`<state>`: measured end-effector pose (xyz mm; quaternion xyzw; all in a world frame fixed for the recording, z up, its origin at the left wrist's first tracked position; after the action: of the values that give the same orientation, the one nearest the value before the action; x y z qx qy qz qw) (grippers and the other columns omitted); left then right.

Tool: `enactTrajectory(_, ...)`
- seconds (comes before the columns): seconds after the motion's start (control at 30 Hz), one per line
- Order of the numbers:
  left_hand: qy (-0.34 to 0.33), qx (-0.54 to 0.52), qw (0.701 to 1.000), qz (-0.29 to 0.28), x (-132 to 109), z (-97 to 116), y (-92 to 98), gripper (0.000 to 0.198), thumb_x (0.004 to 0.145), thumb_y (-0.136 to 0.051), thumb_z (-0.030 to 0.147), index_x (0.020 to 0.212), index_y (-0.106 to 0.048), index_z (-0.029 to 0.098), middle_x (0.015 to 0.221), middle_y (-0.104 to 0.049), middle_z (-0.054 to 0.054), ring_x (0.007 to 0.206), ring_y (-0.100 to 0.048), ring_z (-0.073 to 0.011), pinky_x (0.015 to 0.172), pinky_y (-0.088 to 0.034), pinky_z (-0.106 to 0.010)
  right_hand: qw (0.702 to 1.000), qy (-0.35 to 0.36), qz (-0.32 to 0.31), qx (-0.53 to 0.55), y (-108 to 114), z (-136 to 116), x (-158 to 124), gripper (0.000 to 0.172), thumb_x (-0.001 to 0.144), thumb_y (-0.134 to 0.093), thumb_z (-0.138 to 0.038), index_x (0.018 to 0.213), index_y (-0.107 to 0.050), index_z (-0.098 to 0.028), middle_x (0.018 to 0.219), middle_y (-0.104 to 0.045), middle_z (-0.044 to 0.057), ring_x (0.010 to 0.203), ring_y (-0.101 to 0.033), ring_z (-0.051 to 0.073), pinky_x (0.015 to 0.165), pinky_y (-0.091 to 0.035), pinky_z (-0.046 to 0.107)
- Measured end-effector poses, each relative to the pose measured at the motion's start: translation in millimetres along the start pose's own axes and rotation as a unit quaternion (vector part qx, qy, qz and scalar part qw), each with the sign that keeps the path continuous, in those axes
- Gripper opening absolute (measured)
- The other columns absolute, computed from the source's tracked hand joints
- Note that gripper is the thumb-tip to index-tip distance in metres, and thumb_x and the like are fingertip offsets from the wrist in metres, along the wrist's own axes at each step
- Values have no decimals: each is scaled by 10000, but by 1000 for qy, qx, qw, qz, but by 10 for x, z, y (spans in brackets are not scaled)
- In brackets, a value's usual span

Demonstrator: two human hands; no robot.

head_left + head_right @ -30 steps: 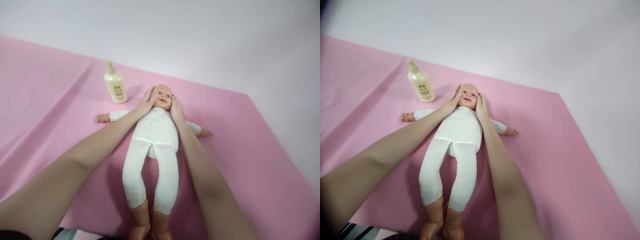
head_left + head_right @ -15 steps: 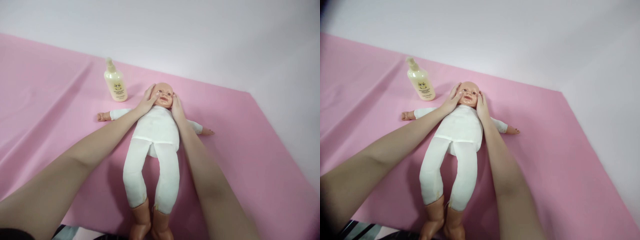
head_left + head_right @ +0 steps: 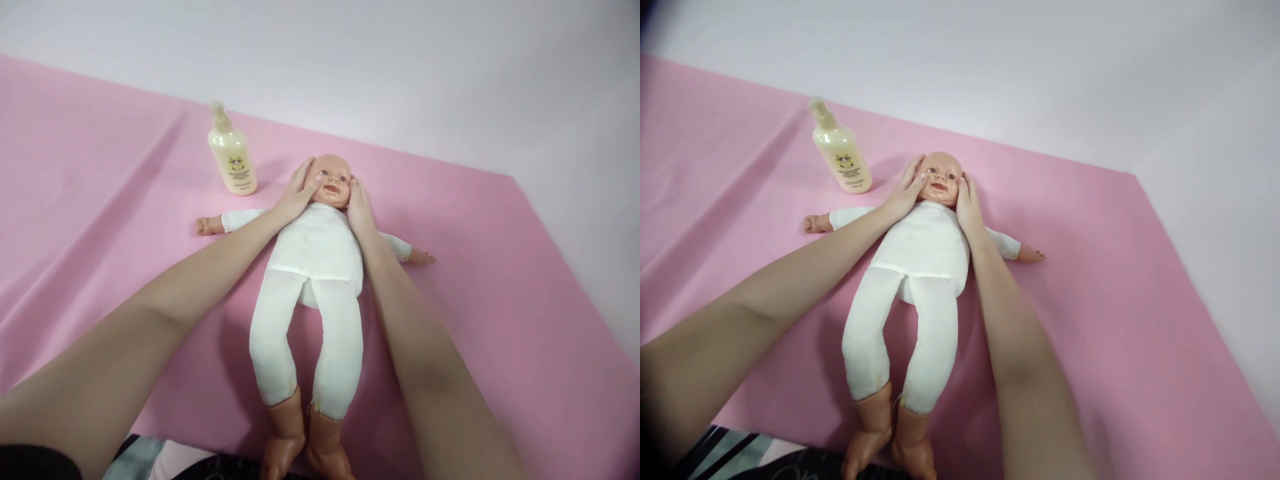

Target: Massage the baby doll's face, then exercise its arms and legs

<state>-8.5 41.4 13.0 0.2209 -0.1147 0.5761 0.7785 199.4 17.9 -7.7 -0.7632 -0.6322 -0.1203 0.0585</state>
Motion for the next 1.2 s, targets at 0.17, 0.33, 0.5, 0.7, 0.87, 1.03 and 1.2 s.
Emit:
enactTrajectory(0.17, -1, 2, 1000, 9, 7, 5, 1, 906, 1123, -650, 944, 1821, -586, 370, 2019, -528, -108, 1998, -267, -391, 1650, -115, -595, 1000, -7, 4, -9, 16, -35, -11, 644, 1179, -603, -792, 1542, -791, -294, 1775, -759, 104, 1793, -601, 319, 1593, -392, 561)
enactTrajectory(0.33, 10, 18, 999, 25, 91, -237, 28, 959, 1101, -657, 968, 1831, -575, 352, 2044, -485, -126, 1992, -281, -411, 1646, -149, -615, 1000, 1, -3, -4, 20, -16, -6, 655, 1171, -613, -796, 1548, -790, -289, 1764, -765, 114, 1777, -618, 324, 1589, -400, 559)
enactTrajectory(0.5, 3, 16, 1000, 13, 123, -339, 43, 955, 1105, -657, 961, 1841, -558, 360, 2058, -461, -120, 1999, -258, -409, 1648, -126, -617, 1000, 3, -4, -5, 24, 33, 27, 634, 1168, -598, -776, 1549, -777, -303, 1771, -759, 104, 1762, -634, 320, 1590, -398, 569)
enactTrajectory(0.7, -2, 13, 1000, 10, 105, -313, 36, 947, 1116, -645, 953, 1851, -547, 362, 2056, -463, -115, 2010, -226, -397, 1651, -101, -609, 1000, 0, -4, -2, 18, 27, 14, 612, 1166, -601, -777, 1542, -778, -328, 1759, -771, 81, 1770, -625, 318, 1592, -396, 597)
enactTrajectory(0.87, 1, 17, 1000, 11, 98, -282, 30, 927, 1125, -619, 954, 1844, -554, 372, 2044, -485, -110, 2004, -251, -388, 1649, -119, -613, 1000, -4, 1, 11, 5, 22, 17, 582, 1172, -609, -762, 1517, -787, -328, 1728, -790, 72, 1755, -639, 305, 1587, -406, 579)
enactTrajectory(1.03, 3, 18, 1000, 12, 102, -291, 35, 941, 1119, -632, 955, 1847, -549, 364, 2052, -470, -113, 2006, -240, -393, 1650, -111, -605, 1000, 7, -4, 5, 13, 38, 26, 570, 1178, -594, -706, 1526, -773, -291, 1755, -772, 105, 1736, -659, 300, 1581, -422, 547)
enactTrajectory(1.2, 9, 12, 1000, 16, 105, -304, 37, 966, 1097, -669, 968, 1845, -554, 367, 2059, -459, -114, 2001, -254, -399, 1650, -112, -598, 1000, -5, -7, 9, 10, 39, 14, 595, 1171, -596, -763, 1553, -767, -340, 1772, -766, 57, 1770, -624, 293, 1586, -416, 564)
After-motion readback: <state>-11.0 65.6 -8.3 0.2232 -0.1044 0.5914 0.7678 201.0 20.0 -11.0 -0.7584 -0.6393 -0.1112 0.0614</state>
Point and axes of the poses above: each hand's wrist, its own x-axis towards the middle knuckle, its own y-axis out of the back of the hand, z = x × y, the point moved 4 cm from there along x, towards the middle knuckle
